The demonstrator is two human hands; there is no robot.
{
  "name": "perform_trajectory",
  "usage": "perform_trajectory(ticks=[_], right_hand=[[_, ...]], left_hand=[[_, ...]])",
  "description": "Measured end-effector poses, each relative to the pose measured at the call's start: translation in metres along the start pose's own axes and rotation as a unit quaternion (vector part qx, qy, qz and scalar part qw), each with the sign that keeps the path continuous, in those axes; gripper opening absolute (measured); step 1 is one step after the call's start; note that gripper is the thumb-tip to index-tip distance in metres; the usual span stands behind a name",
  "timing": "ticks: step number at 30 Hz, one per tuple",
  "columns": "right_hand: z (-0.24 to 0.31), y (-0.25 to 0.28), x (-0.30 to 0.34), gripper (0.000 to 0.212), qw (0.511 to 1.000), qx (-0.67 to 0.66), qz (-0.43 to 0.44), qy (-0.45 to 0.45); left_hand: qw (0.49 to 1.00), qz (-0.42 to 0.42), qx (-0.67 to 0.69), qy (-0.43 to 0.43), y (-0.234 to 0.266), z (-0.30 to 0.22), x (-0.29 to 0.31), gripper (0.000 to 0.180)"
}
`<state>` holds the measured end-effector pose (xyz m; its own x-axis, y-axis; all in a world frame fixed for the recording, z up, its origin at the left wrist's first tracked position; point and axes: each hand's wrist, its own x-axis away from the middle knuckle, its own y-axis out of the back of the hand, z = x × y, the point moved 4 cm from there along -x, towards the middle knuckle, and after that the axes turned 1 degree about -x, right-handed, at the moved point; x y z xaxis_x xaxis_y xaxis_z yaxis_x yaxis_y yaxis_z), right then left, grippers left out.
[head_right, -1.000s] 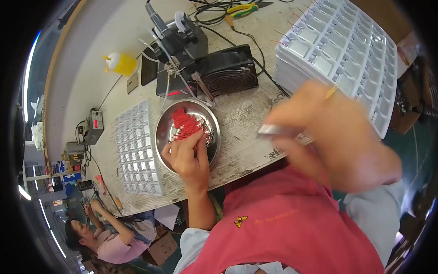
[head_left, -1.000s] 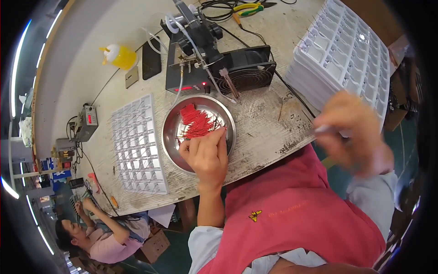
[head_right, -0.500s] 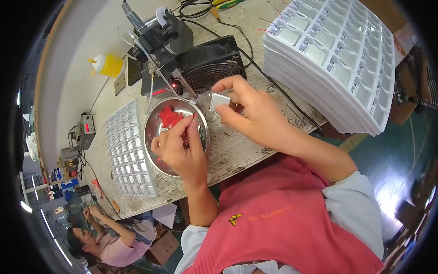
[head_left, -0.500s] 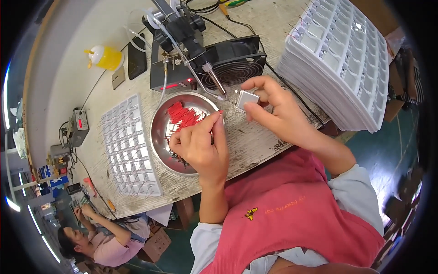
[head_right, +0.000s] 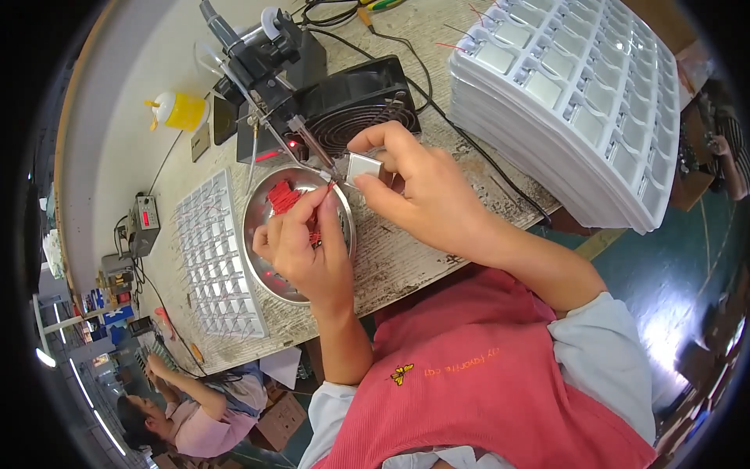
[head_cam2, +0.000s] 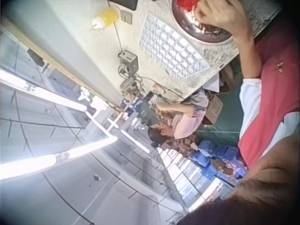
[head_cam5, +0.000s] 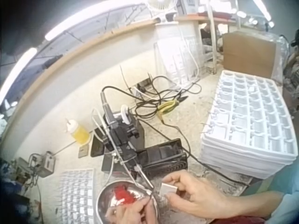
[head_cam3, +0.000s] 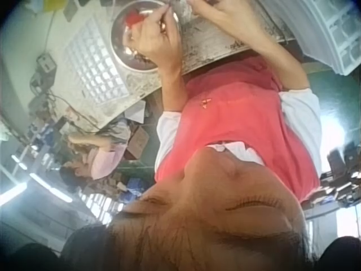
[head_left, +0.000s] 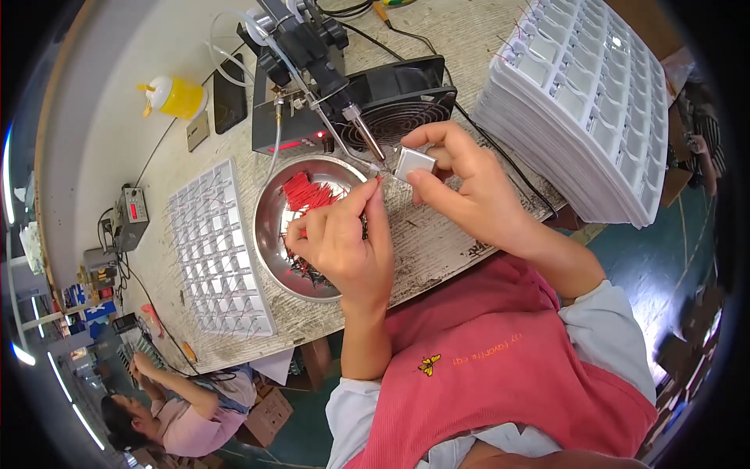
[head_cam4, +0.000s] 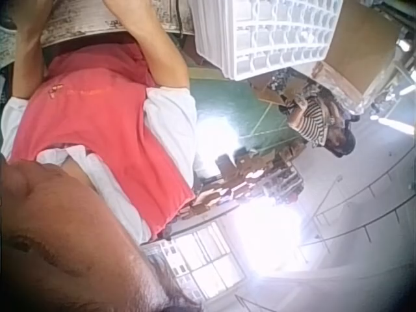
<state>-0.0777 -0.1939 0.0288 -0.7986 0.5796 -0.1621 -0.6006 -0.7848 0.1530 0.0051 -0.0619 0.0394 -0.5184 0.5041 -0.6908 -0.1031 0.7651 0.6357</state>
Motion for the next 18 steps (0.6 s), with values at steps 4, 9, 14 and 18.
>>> perform_trajectory(ticks=[4, 9, 14, 18], right_hand=[[0.0002, -0.0001, 0.0001, 0.032, 1.000, 0.004, 0.001, 0.006], [0.0002, -0.0006, 0.0005, 0.031, 1.000, -0.008, -0.002, 0.012], [0.0027, 0.0002, 0.0012, 0.031, 1.000, 0.008, -0.001, 0.015], [0.0011, 0.0001, 0.0029, 0.031, 1.000, 0.005, -0.005, 0.014]], left_hand=[[1.000, -0.001, 0.002, -0.001, -0.0010, -0.0005, 0.0003, 0.016], [1.000, 0.001, 0.002, -0.001, -0.0013, -0.0001, 0.0005, 0.017], [1.000, 0.002, 0.008, -0.004, -0.0020, -0.0011, -0.0007, 0.017], [1.000, 0.006, 0.009, -0.002, -0.0036, -0.0002, 0.0006, 0.017]])
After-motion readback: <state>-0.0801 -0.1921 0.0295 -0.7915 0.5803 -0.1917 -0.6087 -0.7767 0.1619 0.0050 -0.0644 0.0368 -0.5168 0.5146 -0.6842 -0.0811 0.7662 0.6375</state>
